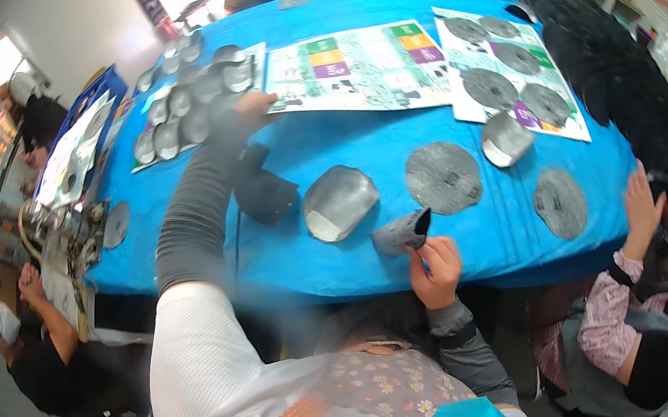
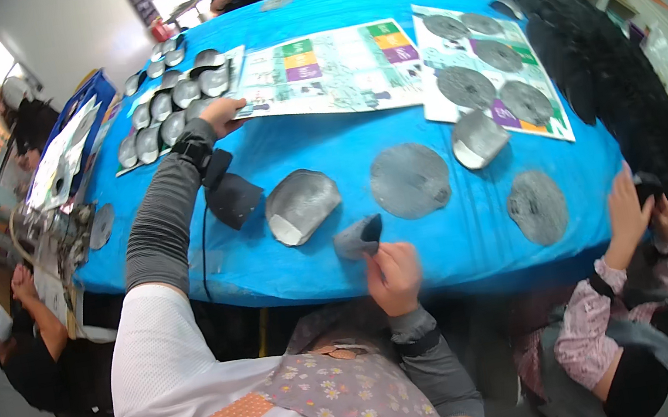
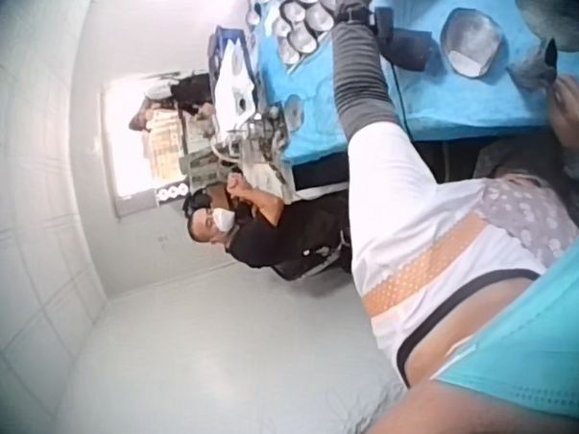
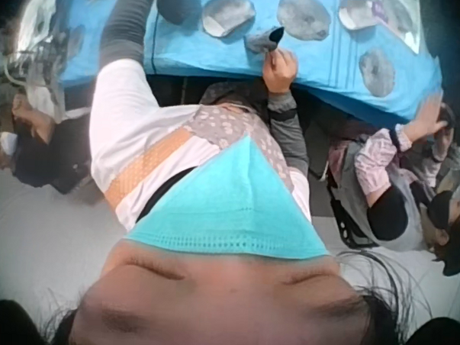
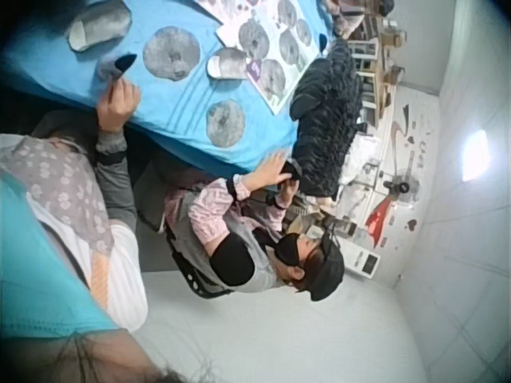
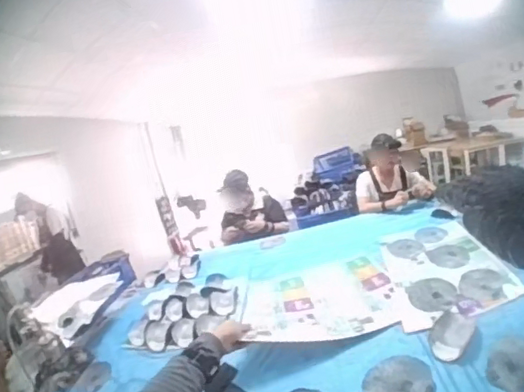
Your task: Inspecting and organizing gray felt-like shoe components at a production table.
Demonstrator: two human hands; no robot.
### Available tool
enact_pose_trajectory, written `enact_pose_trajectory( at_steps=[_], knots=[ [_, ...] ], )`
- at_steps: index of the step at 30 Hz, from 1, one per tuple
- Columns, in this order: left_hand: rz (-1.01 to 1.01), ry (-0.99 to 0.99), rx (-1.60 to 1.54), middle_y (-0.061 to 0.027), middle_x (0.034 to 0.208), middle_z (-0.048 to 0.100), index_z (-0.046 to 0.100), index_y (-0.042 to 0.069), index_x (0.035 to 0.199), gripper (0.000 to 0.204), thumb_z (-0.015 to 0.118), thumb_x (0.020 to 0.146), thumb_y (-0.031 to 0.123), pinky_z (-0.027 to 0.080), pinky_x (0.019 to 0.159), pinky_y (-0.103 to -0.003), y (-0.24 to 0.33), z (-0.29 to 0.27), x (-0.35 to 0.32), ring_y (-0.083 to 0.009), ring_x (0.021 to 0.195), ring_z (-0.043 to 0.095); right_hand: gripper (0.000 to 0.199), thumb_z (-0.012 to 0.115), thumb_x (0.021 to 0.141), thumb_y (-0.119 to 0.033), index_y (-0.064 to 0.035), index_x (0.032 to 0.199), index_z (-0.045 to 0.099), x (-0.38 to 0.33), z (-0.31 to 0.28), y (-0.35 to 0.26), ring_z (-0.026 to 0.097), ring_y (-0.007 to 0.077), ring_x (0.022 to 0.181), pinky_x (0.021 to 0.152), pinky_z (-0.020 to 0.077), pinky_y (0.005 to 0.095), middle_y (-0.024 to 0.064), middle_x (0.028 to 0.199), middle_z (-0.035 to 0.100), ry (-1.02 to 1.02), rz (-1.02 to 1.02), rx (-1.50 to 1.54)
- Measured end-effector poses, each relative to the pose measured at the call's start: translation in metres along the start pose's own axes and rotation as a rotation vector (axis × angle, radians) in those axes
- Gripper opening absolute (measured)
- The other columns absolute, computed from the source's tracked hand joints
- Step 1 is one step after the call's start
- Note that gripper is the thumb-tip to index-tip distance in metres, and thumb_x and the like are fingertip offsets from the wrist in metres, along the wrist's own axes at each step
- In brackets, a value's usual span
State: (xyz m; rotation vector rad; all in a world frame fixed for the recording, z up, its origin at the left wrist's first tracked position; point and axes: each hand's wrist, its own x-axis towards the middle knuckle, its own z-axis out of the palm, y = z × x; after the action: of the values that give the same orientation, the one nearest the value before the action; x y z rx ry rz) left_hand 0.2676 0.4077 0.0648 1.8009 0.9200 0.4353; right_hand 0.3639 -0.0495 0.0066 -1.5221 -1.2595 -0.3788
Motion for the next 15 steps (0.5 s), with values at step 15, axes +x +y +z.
enact_pose_trajectory(
  at_steps=[15],
  knots=[
    [0.393,0.375,-0.550,-0.0060,0.124,0.051,0.022,0.012,0.143,0.054,0.043,0.093,0.011,0.052,0.083,-0.032,0.029,-0.077,-0.252,-0.0141,0.102,0.057,0.012,0.061,0.075,0.006,0.0010,0.085,0.062,-0.010,0.011,-0.010,0.053,0.0316,0.070,0.061,0.0410,0.0391,0.0132,0.079,0.059,-0.007,-0.042,-0.034]
  ],
)
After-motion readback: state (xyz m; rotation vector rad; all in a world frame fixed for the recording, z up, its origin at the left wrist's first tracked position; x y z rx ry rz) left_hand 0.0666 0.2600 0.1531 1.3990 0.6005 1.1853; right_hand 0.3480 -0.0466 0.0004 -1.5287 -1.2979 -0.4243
